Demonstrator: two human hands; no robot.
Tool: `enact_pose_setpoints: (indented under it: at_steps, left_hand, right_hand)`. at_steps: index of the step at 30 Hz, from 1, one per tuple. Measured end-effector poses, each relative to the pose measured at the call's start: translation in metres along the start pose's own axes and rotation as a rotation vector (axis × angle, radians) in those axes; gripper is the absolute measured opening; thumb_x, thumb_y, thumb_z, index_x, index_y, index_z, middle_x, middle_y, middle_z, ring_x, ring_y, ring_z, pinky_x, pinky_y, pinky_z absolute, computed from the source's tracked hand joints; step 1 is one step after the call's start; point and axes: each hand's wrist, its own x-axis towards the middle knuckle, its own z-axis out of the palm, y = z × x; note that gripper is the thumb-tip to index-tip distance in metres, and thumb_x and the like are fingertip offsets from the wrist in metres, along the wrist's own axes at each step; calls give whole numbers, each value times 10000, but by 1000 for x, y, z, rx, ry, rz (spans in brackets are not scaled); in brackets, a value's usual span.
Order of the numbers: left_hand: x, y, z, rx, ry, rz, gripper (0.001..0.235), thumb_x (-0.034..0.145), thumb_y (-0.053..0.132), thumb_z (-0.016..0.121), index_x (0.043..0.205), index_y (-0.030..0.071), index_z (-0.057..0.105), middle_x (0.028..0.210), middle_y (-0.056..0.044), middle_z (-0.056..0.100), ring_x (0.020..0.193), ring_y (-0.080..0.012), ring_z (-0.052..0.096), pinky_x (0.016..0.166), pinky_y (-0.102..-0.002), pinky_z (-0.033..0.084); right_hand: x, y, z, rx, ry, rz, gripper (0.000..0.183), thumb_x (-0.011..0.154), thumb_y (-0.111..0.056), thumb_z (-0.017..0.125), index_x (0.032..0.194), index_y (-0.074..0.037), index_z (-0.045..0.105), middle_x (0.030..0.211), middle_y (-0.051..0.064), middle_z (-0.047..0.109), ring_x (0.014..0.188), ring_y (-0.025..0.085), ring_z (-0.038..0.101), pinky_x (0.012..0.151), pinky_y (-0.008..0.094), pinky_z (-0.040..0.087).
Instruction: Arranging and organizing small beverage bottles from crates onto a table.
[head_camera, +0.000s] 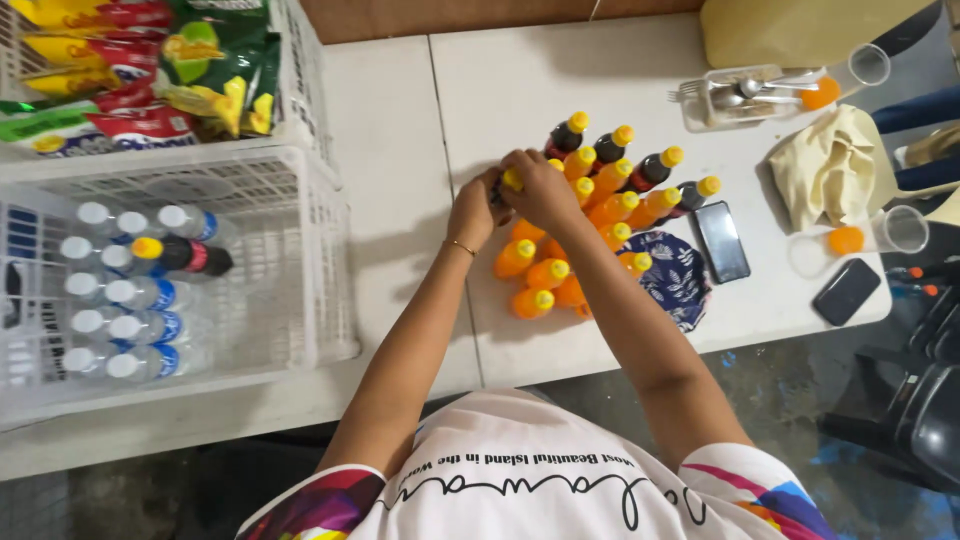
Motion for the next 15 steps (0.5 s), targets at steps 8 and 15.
enact_pose_setpoints:
  at_steps: [8, 15]
  left_hand:
    - [16, -33, 36, 84, -57, 13, 399, 897, 167, 716, 1275, 53, 654, 1149, -208, 725, 1156, -404, 668, 997, -500, 570]
    - [21, -56, 56, 24, -118, -47, 457, 942, 212, 729, 1348, 28, 629, 1199, -202, 722, 1182, -383, 663, 1024, -474, 553]
  right_hand:
    - [-7, 57, 26, 12, -160, 88, 381, 844, -242, 736, 1184, -178, 577, 1227, 162, 607, 1083, 471, 675, 950, 558, 574]
    - [-3, 64, 33, -34, -192, 101, 387, 878, -267, 713, 1220, -156, 570, 1236, 161, 618, 1092, 458, 677, 957, 555, 581]
